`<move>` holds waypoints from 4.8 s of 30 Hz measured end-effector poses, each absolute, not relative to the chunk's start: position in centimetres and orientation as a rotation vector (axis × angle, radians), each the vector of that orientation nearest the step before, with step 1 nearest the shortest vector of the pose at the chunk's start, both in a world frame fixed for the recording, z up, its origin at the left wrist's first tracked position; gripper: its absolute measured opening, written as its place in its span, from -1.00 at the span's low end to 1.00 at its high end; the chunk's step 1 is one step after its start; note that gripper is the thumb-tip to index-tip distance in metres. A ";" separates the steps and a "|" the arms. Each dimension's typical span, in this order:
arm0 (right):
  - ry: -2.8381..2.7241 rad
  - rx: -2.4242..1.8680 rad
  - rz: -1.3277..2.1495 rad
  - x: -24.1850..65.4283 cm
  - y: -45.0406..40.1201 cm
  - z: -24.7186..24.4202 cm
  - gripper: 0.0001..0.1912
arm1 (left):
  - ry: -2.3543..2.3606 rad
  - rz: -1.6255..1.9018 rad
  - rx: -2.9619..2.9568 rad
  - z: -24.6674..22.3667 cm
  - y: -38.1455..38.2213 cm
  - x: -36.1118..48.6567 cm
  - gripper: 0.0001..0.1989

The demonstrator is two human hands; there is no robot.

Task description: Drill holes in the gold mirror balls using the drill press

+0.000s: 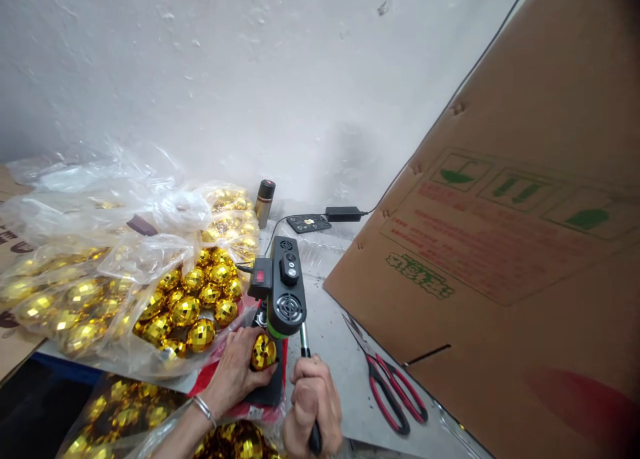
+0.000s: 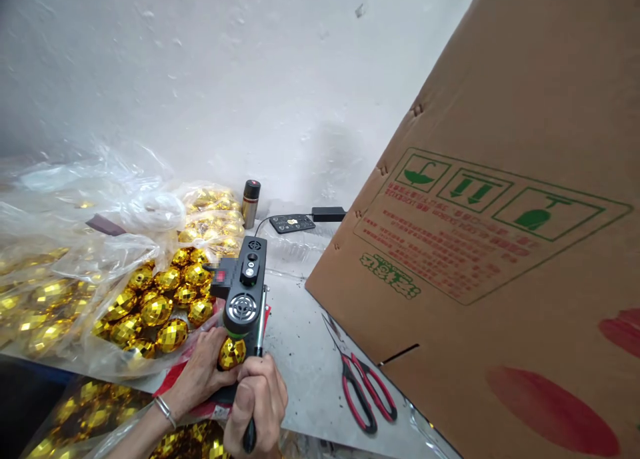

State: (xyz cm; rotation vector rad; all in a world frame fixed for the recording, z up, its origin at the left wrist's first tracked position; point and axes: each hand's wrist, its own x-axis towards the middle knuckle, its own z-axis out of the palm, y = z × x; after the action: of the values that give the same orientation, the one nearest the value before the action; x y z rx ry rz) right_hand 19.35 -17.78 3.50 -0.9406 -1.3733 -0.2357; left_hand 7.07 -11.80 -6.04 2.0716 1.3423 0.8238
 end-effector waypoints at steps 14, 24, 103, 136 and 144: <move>-1.215 -0.975 -0.231 17.7 -17.7 3.0 -0.63 | 1.370 0.794 2.074 -5.9 -11.9 7.3 -0.62; -1.195 -1.009 -0.201 17.6 -18.0 2.6 -0.62 | 1.374 0.851 2.110 -6.2 -11.8 7.4 -0.60; -1.373 -0.921 -0.080 19.3 -18.0 6.6 -0.66 | 1.720 0.878 2.047 -1.8 -11.3 -0.4 -0.51; -1.375 -0.952 -0.067 19.1 -18.1 8.4 -0.70 | 1.368 0.827 2.087 -4.8 -12.4 7.1 -0.59; -1.347 -0.967 -0.207 18.6 -18.0 5.2 -0.65 | 1.370 0.785 2.038 -5.0 -12.4 7.1 -0.51</move>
State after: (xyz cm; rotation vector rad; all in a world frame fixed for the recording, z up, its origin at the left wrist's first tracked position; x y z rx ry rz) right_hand 18.61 -18.05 5.24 -0.9669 -1.3467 -0.2071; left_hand 7.12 -12.37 -4.97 2.0383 1.3702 0.7855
